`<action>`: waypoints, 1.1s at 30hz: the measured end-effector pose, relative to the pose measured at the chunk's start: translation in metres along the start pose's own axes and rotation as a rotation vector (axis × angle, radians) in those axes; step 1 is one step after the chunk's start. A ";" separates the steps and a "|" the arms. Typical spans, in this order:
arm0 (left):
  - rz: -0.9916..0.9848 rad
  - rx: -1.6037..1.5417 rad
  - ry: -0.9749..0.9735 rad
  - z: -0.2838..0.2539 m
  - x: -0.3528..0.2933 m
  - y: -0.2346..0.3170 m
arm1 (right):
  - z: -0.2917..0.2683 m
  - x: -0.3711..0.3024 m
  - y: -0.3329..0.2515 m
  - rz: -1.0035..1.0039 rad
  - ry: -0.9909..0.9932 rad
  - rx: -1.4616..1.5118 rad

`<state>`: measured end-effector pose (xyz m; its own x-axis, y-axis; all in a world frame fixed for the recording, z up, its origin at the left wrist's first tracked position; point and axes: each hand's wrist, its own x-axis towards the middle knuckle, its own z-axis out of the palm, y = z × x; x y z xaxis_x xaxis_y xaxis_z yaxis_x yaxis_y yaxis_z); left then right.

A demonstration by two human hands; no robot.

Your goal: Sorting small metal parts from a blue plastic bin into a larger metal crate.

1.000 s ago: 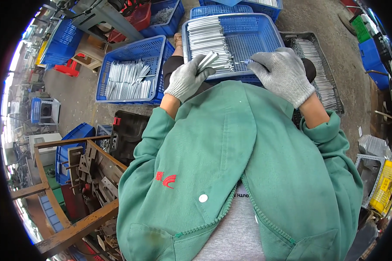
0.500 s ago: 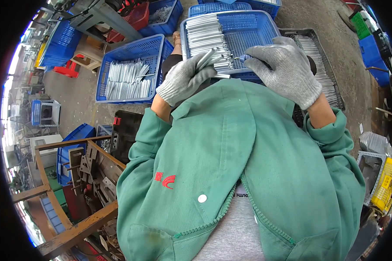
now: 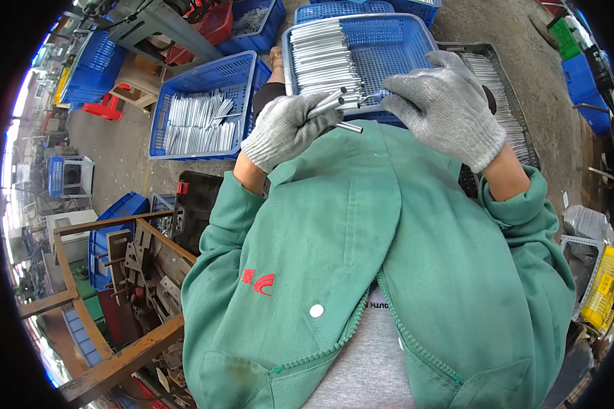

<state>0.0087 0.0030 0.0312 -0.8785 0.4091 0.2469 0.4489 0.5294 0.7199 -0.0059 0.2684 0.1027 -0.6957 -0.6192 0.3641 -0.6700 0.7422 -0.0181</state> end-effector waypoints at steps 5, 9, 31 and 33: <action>0.137 0.273 0.107 -0.001 0.000 0.003 | -0.001 -0.005 -0.006 -0.035 -0.112 -0.019; 0.140 0.394 0.164 -0.002 0.001 0.020 | -0.008 0.001 -0.008 -0.003 -0.080 0.030; 0.258 0.515 0.241 0.000 0.004 0.018 | 0.000 0.007 -0.004 -0.017 0.051 0.029; 0.222 0.488 0.229 0.000 0.003 0.020 | 0.003 0.007 -0.002 0.011 0.011 0.058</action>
<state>0.0150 0.0152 0.0461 -0.7436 0.4066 0.5307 0.6017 0.7531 0.2660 -0.0099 0.2618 0.1020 -0.7003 -0.6082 0.3738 -0.6767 0.7323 -0.0762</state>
